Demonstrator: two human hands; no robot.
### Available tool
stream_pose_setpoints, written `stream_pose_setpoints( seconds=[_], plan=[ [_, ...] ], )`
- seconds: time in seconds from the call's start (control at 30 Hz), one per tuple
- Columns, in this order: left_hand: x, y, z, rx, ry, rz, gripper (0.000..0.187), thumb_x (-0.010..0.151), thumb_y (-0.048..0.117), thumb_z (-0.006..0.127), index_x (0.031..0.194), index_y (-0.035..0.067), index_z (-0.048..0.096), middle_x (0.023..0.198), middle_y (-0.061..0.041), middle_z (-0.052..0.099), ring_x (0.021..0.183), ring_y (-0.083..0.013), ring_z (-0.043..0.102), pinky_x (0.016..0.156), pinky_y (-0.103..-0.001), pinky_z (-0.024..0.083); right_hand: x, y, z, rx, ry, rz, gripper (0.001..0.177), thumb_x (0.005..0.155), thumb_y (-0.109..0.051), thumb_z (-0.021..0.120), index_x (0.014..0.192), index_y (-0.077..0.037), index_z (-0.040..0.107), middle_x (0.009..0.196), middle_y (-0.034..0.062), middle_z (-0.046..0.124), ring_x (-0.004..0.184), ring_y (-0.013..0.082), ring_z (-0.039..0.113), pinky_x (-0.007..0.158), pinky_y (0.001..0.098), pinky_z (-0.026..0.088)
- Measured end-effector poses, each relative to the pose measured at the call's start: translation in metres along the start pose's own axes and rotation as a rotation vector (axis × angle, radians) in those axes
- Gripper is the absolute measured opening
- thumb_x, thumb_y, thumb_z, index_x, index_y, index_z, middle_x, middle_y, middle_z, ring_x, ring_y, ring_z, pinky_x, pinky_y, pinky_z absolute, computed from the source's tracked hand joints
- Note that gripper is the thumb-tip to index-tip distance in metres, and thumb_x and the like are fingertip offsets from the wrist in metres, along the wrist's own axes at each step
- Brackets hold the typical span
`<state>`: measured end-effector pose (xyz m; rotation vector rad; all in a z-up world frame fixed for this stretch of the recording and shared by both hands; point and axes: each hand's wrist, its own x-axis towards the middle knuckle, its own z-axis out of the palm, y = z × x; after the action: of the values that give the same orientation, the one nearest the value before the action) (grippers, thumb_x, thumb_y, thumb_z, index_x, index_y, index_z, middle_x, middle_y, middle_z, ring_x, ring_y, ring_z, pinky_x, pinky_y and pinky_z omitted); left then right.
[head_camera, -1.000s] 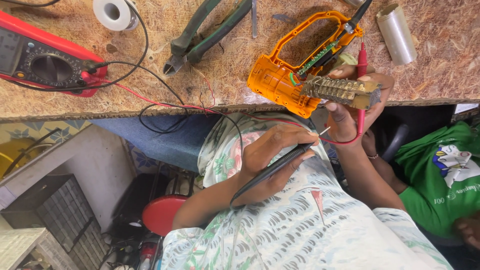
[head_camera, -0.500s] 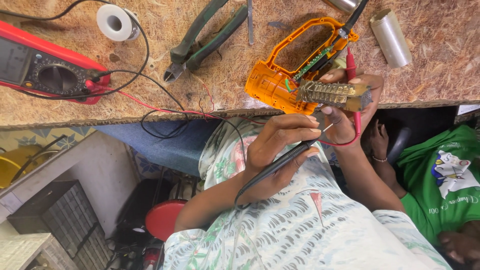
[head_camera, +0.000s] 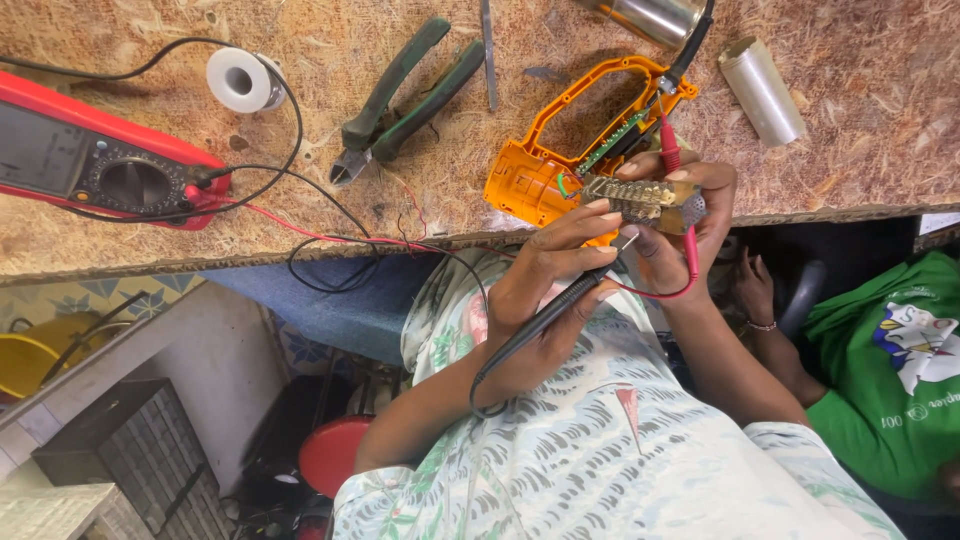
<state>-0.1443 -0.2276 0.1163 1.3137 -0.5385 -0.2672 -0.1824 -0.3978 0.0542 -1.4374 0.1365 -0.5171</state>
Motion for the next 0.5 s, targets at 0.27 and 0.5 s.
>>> stream_pose_setpoints(
  seconds=[0.27, 0.5],
  plan=[
    [0.0019, -0.0021, 0.0016, -0.014, -0.015, -0.001, 0.019, 0.112, 0.016, 0.055, 0.129, 0.005, 0.056, 0.145, -0.018, 0.058, 0.147, -0.0376, 0.055, 0.133, -0.052, 0.046, 0.0024, -0.0039, 0.0033, -0.038, -0.042, -0.025, 0.041, 0.093, -0.022, 0.074, 0.12, -0.018, 0.044, 0.113, 0.0138, 0.059, 0.112, 0.0248, 0.061, 0.107, 0.0402, 0.045],
    [0.0021, -0.0047, -0.0005, -0.006, -0.02, -0.014, 0.02, 0.114, 0.016, 0.054, 0.132, 0.008, 0.054, 0.147, -0.015, 0.057, 0.148, -0.0357, 0.054, 0.133, -0.051, 0.046, -0.0002, -0.006, 0.0051, -0.089, -0.055, -0.002, 0.043, 0.095, -0.027, 0.074, 0.122, -0.017, 0.042, 0.117, 0.0179, 0.057, 0.113, 0.0278, 0.061, 0.105, 0.0394, 0.05]
  ],
)
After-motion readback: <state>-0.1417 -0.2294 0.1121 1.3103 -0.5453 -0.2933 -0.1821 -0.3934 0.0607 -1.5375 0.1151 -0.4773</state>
